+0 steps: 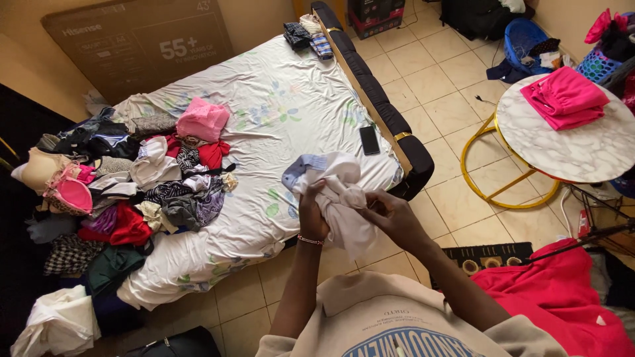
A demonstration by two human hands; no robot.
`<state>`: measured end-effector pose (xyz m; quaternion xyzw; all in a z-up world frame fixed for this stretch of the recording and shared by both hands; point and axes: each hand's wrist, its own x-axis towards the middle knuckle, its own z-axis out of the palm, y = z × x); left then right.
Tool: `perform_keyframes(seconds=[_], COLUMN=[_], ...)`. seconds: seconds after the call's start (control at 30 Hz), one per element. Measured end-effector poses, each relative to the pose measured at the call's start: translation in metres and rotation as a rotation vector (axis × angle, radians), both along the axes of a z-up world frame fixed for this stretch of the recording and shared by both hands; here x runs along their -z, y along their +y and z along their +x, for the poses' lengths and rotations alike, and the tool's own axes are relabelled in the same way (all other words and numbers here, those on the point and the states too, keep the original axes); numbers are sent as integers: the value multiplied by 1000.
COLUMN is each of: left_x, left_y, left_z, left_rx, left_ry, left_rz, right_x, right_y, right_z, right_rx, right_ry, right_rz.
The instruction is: Folding a white polo shirt on a bed.
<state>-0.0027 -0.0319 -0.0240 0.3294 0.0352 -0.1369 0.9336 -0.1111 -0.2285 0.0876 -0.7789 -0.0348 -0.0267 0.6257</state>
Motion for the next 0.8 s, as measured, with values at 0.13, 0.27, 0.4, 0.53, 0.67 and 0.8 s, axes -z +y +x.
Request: perform_keyframes(seconds=[0.13, 0.27, 0.4, 0.53, 0.67, 0.8], left_x=[-11, -47, -76, -66, -75, -46], left_y=[13, 22, 14, -2, -17, -29], left_z=[2, -2, -12, -11, -18, -22], left_rx=[-53, 41, 177, 301, 327, 370], left_ry=[14, 77, 131, 144, 147, 174], left_rz=[-25, -117, -170, -160, -184, -148], right_x=[29, 12, -25, -35, 21, 38], right_y=[-15, -37, -41, -14, 2, -3], right_z=[-4, -1, -8, -11, 19, 30], right_rx=[-26, 20, 291, 168, 68, -44], right_ry=[74, 27, -259, -519, 118, 89], right_rz=[-76, -191, -165, -32, 24, -269])
